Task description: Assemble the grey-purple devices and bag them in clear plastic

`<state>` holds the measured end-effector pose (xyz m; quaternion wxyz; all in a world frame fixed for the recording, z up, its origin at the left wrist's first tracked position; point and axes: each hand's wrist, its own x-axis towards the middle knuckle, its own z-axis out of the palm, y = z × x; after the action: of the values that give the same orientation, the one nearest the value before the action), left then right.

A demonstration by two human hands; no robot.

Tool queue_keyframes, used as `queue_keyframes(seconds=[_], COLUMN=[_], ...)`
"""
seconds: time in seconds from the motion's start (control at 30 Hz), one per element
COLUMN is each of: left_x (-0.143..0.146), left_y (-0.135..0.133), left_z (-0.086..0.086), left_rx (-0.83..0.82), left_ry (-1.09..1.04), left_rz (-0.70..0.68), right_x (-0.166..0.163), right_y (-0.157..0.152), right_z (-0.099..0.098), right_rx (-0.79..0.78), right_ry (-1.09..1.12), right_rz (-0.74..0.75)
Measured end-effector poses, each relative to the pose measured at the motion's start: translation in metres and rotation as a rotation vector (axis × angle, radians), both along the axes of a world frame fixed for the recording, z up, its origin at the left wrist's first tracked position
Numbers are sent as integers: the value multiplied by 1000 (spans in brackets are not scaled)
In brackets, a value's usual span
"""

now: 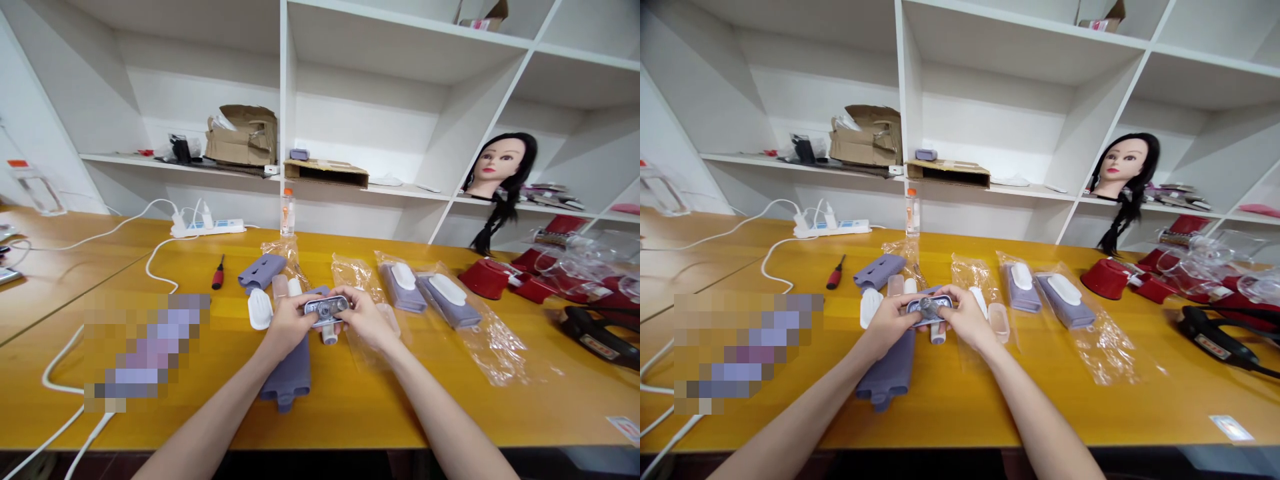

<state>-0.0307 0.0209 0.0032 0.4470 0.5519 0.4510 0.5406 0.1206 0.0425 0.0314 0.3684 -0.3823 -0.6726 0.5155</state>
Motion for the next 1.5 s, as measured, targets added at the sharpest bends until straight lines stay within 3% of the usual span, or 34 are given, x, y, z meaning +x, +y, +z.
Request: queue_keyframes(seconds=[0.6,0.8,1.03,1.17,1.5], left_x=[2,2,2,3,3], left_y=[1,1,0,-2,-1], left_z=[-8,-8,-1,1,-3], left_rx=[107,70,88,160,182], left_ry=[98,59,14,46,53], left_rz=[60,-2,5,64,117], right_x=[1,3,6,6,4], right_y=[0,1,4,3,2], right_z=[-2,-1,-1,1,-1], right_rx=[269,167,188,280,339], right_ry=[-131,-97,-100,-93,-93], right_rz=[-50,25,22,-9,-11])
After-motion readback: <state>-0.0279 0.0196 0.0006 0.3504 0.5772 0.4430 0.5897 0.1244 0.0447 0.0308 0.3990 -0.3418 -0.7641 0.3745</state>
